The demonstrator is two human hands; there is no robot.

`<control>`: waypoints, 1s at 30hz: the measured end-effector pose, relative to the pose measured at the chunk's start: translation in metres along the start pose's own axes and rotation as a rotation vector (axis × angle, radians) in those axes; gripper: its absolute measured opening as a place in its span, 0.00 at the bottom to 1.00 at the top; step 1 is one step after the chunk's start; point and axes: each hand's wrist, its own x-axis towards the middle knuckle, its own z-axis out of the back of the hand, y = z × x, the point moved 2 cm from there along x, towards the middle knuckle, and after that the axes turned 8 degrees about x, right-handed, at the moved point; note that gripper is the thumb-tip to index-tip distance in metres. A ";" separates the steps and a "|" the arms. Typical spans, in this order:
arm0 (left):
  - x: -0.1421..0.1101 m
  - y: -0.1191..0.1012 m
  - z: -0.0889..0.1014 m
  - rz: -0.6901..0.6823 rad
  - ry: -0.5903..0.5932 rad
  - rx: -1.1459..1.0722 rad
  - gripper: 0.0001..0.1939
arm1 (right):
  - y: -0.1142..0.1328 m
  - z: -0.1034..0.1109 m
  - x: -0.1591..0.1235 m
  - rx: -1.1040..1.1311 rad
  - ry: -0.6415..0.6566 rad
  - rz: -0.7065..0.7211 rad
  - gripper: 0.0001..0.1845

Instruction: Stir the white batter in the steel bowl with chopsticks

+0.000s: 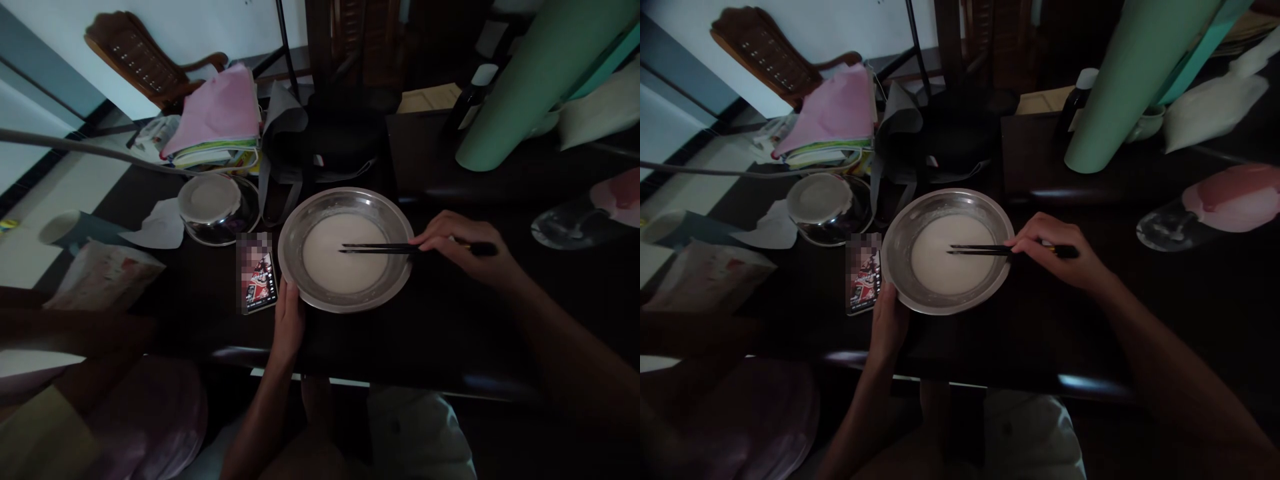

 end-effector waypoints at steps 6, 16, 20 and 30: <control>-0.001 0.000 0.000 -0.005 -0.012 -0.002 0.27 | 0.000 -0.004 -0.001 0.085 0.102 0.004 0.12; 0.000 0.002 0.000 -0.010 -0.002 -0.001 0.25 | -0.002 0.002 -0.002 0.085 -0.026 -0.009 0.18; 0.000 -0.001 0.000 -0.024 -0.008 0.010 0.24 | -0.004 -0.008 0.000 0.029 0.084 0.060 0.07; 0.001 0.006 0.000 -0.015 0.019 -0.006 0.25 | -0.003 -0.005 -0.001 0.062 0.012 0.012 0.14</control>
